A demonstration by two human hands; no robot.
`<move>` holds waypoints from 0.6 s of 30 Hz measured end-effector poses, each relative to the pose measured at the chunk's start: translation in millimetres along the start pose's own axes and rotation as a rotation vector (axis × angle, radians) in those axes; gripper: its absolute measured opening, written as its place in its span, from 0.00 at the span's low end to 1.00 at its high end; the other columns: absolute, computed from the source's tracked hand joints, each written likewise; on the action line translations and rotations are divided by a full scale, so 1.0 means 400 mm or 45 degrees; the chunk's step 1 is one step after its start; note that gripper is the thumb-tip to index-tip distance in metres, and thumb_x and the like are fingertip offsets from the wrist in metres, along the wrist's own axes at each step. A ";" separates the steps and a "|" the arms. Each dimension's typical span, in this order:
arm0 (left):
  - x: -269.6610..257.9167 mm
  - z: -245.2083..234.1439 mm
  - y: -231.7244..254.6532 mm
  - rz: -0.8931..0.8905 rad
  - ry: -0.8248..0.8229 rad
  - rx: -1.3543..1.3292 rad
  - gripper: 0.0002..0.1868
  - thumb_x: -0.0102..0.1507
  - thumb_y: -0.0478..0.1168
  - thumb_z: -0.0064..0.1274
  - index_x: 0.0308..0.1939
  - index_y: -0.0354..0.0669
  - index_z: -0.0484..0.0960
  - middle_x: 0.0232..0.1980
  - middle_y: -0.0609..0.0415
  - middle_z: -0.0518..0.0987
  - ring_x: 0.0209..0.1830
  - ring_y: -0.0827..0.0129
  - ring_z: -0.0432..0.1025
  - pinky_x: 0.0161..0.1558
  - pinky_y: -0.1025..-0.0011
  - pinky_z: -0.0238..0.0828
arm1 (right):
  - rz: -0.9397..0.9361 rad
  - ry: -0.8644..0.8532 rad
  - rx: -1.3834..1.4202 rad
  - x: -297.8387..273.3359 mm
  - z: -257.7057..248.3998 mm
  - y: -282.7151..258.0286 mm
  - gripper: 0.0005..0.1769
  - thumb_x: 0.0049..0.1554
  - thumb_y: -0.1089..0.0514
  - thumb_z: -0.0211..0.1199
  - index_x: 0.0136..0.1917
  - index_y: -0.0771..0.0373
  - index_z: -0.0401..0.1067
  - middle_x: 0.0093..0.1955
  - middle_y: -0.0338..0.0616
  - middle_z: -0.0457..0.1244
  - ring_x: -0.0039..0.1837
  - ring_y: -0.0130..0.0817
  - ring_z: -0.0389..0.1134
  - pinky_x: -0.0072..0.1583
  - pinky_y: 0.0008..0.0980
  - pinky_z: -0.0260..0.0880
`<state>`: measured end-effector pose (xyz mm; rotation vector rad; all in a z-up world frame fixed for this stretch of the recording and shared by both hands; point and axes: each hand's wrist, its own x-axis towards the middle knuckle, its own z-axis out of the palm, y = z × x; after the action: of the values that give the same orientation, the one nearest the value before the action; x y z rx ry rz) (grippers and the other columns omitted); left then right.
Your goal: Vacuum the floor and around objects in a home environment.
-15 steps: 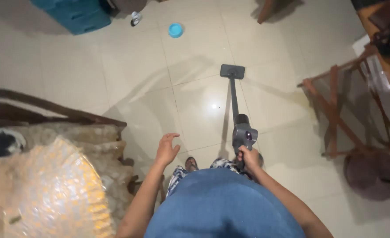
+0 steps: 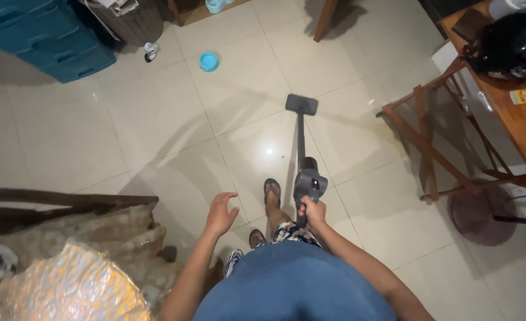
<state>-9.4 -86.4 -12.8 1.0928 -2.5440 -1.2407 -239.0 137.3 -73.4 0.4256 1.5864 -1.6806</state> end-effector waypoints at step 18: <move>0.437 -0.123 0.025 -0.080 0.053 0.017 0.25 0.57 0.38 0.59 0.59 0.48 0.78 0.65 0.44 0.74 0.70 0.49 0.64 0.70 0.57 0.58 | -0.018 0.065 0.072 0.413 0.236 -0.333 0.07 0.52 0.63 0.61 0.34 0.64 0.66 0.26 0.42 0.58 0.25 0.34 0.57 0.30 0.36 0.58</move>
<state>-124.8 -227.1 -8.8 1.1977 -2.5092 -1.2035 -417.0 -11.7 -80.9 0.4910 1.5846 -1.7412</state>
